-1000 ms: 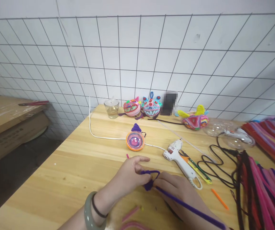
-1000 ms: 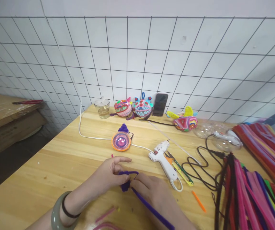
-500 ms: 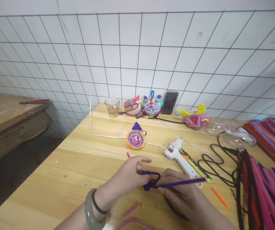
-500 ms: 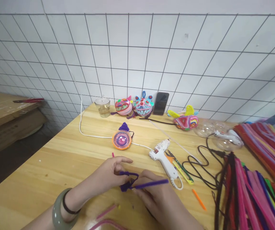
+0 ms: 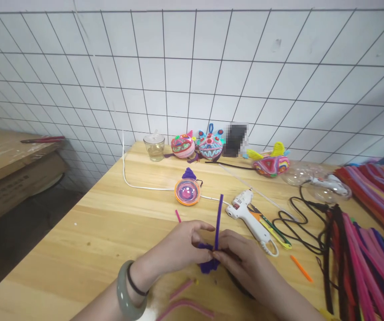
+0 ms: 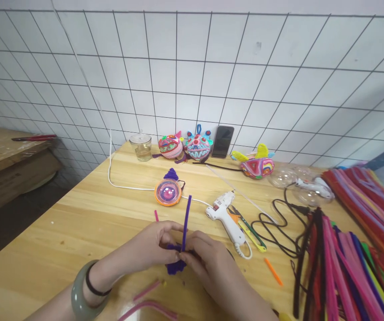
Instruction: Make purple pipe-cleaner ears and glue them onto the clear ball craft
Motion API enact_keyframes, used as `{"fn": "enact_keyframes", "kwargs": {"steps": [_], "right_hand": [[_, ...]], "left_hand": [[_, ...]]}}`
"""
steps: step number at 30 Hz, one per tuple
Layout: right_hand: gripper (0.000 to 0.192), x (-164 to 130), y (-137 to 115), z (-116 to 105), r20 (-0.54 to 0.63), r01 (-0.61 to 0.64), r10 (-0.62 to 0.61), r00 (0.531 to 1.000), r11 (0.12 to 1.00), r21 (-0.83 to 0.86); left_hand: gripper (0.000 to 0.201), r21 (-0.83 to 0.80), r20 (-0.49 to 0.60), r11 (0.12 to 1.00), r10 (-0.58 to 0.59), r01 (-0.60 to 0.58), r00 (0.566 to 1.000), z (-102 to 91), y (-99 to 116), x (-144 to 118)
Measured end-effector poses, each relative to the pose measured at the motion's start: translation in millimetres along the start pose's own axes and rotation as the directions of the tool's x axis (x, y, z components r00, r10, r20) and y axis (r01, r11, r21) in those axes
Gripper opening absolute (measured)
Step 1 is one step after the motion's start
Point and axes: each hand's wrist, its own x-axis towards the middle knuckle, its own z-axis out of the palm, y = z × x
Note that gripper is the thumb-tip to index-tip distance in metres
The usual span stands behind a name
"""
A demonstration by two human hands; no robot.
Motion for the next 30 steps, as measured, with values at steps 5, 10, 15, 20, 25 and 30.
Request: {"fn": "enact_keyframes", "kwargs": {"steps": [5, 10, 15, 20, 25, 30], "right_hand": [[0.011, -0.8, -5.0, 3.7, -0.031, -0.136, 0.134, 0.990, 0.990, -0.034], [0.009, 1.2, -5.3, 6.8, -0.059, -0.247, 0.253, 0.966, 0.964, 0.099], [0.031, 0.0, -2.8, 10.7, -0.077, -0.264, 0.290, 0.954, 0.933, 0.243], [0.033, 0.1, -1.6, 13.9, -0.156, -0.230, 0.269, 0.951, 0.946, 0.230], [0.031, 1.9, 0.8, 18.7, -0.218, -0.239, 0.281, 0.935, 0.950, 0.201], [0.031, 1.8, -0.3, 17.9, -0.181, -0.256, 0.295, 0.938, 0.944, 0.209]], "left_hand": [[0.044, 0.015, 0.037, 1.000, 0.018, -0.018, 0.999, -2.2, -2.9, 0.6], [0.049, 0.021, 0.014, 0.999, 0.042, -0.042, 0.999, -2.8, -6.2, 2.9], [0.049, 0.031, 0.063, 0.998, 0.056, -0.058, 0.996, -2.4, -3.3, 2.4], [0.064, 0.052, 0.015, 0.996, 0.071, -0.071, 0.997, -1.1, -5.6, 2.4], [0.060, 0.123, -0.073, 0.988, 0.101, -0.091, 0.992, 4.1, -8.0, 3.5], [0.051, 0.246, -0.121, 0.966, 0.115, -0.083, 0.986, 6.9, -3.2, 3.7]]}}
